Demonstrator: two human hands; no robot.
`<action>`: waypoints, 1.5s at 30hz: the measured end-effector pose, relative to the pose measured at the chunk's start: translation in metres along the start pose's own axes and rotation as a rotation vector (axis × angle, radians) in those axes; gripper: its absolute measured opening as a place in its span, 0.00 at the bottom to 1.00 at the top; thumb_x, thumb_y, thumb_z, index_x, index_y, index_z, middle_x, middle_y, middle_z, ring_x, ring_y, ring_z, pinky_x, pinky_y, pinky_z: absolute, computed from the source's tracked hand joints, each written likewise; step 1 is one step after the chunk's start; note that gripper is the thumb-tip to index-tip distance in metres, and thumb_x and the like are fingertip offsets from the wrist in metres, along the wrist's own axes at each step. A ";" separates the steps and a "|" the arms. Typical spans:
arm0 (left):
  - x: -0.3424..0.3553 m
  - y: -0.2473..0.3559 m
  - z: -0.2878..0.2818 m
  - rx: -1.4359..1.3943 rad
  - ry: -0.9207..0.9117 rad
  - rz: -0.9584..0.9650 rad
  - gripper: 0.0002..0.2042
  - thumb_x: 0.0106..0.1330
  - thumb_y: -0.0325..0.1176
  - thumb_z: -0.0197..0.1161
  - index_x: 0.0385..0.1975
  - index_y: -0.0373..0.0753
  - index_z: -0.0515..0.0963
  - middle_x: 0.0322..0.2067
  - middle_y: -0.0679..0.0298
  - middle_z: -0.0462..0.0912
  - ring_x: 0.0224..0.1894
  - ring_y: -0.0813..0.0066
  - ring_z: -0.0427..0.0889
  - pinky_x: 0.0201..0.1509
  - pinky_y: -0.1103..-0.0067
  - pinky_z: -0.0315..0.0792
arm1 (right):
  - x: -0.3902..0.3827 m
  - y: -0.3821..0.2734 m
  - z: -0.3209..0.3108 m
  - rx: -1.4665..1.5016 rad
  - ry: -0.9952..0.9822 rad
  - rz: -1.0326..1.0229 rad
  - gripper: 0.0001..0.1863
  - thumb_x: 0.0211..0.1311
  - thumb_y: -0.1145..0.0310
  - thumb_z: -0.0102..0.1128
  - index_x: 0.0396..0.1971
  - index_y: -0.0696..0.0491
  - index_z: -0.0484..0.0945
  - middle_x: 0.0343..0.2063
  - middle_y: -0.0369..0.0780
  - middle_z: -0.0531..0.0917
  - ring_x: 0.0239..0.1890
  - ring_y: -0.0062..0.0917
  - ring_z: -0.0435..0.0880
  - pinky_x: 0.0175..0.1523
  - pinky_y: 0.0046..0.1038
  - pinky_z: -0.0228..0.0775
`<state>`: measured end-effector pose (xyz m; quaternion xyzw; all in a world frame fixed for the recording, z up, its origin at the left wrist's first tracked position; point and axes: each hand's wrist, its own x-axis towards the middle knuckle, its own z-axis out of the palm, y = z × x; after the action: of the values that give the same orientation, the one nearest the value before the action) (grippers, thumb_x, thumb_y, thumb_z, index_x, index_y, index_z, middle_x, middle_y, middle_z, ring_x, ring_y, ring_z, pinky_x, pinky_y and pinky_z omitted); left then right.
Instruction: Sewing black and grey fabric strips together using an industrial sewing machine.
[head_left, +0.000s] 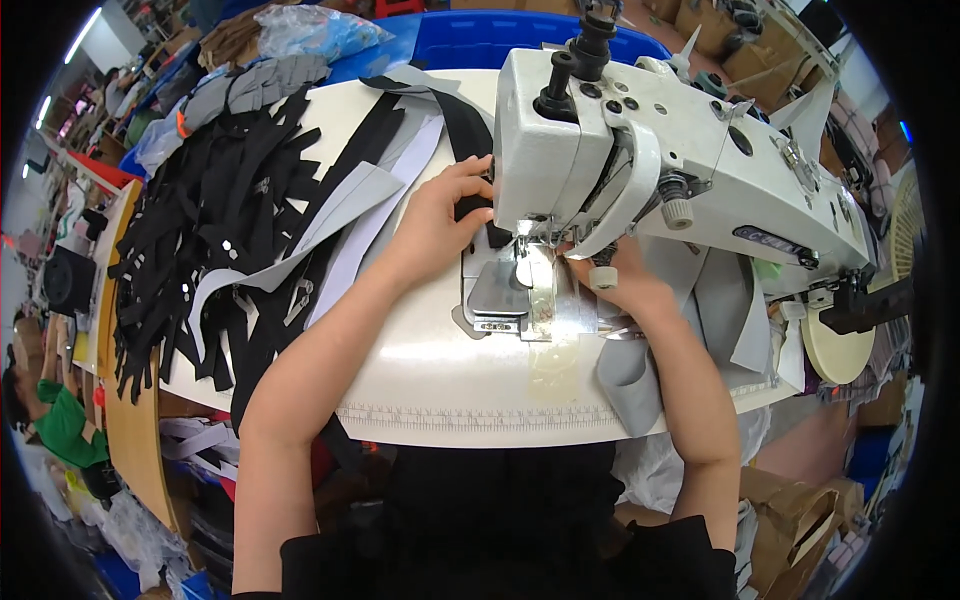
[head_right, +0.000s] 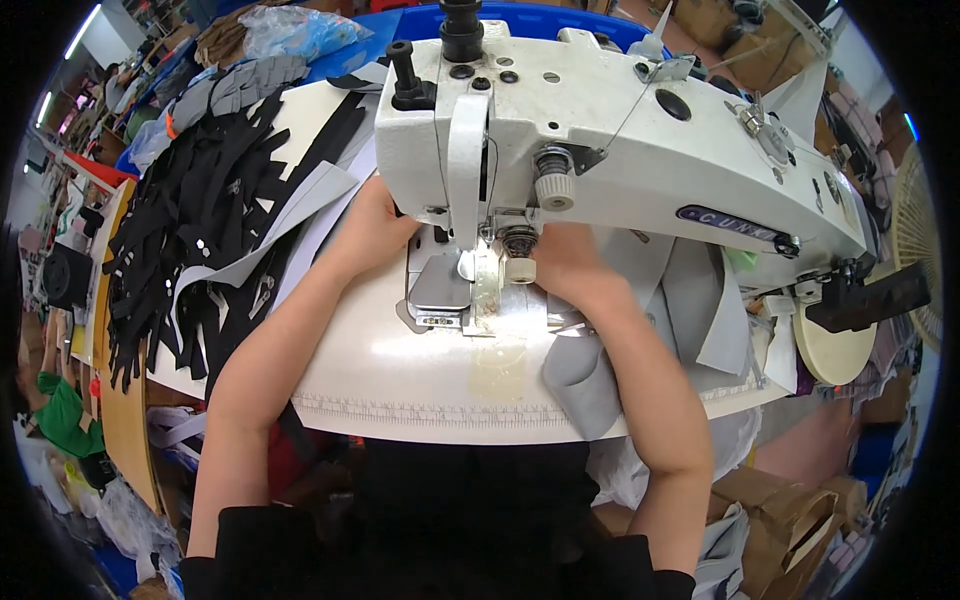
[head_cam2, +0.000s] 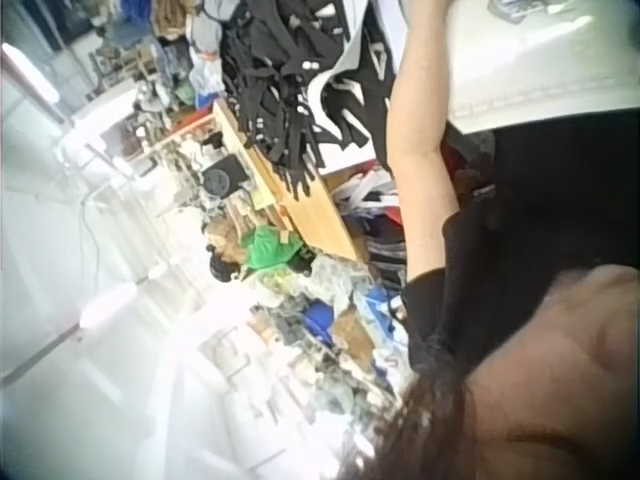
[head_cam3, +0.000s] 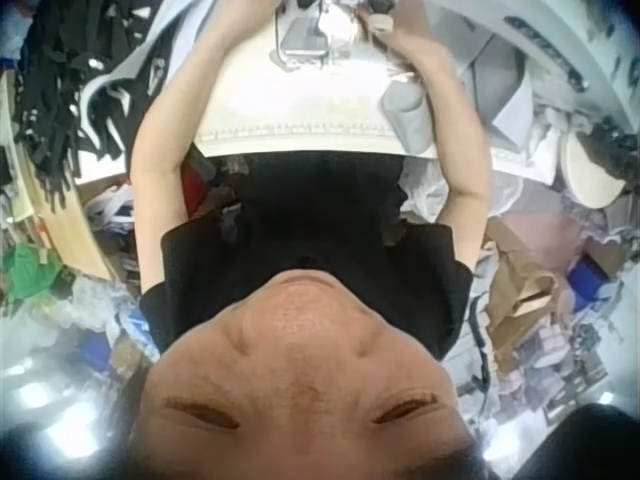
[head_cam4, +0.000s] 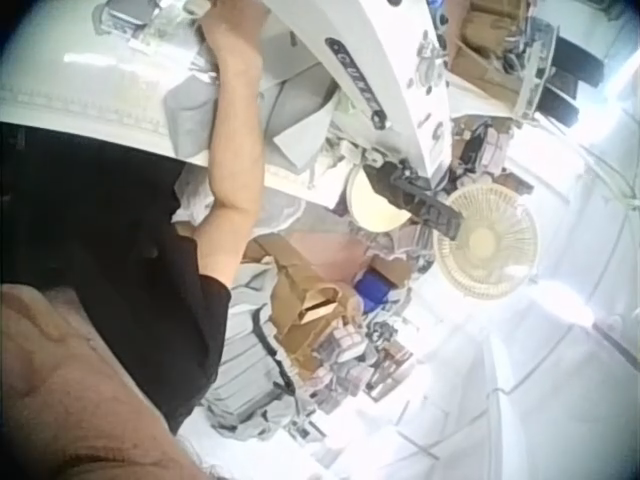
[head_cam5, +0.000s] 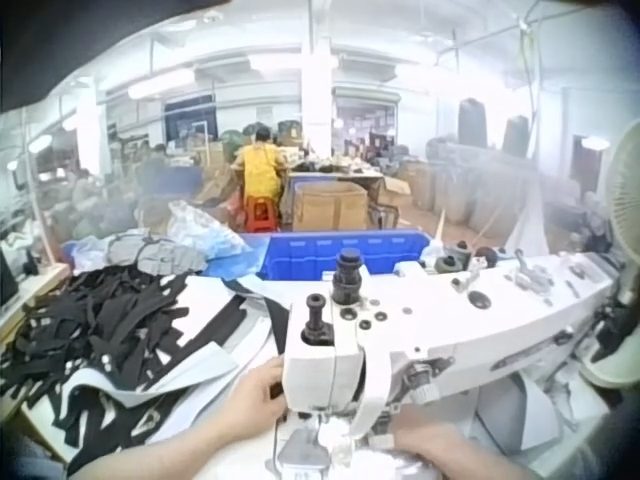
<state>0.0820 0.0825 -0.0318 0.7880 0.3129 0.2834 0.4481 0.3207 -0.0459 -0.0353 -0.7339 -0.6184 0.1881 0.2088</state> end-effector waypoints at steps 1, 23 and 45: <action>0.002 -0.001 -0.001 -0.001 -0.002 -0.002 0.11 0.66 0.21 0.67 0.47 0.34 0.84 0.70 0.53 0.73 0.66 0.54 0.78 0.61 0.72 0.76 | 0.002 0.006 0.000 -0.197 -0.024 0.059 0.22 0.62 0.55 0.69 0.46 0.57 0.85 0.45 0.48 0.89 0.48 0.40 0.89 0.53 0.38 0.81; -0.021 -0.005 0.019 0.055 0.073 0.241 0.10 0.60 0.27 0.73 0.35 0.34 0.77 0.31 0.57 0.81 0.35 0.57 0.77 0.48 0.66 0.71 | -0.046 -0.015 -0.018 -0.304 0.111 -0.549 0.12 0.56 0.66 0.70 0.40 0.52 0.86 0.42 0.40 0.84 0.54 0.36 0.81 0.58 0.40 0.76; -0.025 -0.006 0.010 -0.057 0.350 0.007 0.03 0.56 0.21 0.66 0.30 0.32 0.80 0.24 0.65 0.82 0.26 0.82 0.75 0.30 0.79 0.69 | -0.043 -0.016 -0.005 -0.203 0.130 -0.598 0.19 0.61 0.55 0.73 0.49 0.45 0.87 0.46 0.32 0.84 0.47 0.33 0.81 0.51 0.38 0.74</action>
<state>0.0718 0.0614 -0.0450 0.7149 0.3750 0.4265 0.4078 0.3024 -0.0866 -0.0218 -0.5472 -0.8077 0.0085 0.2194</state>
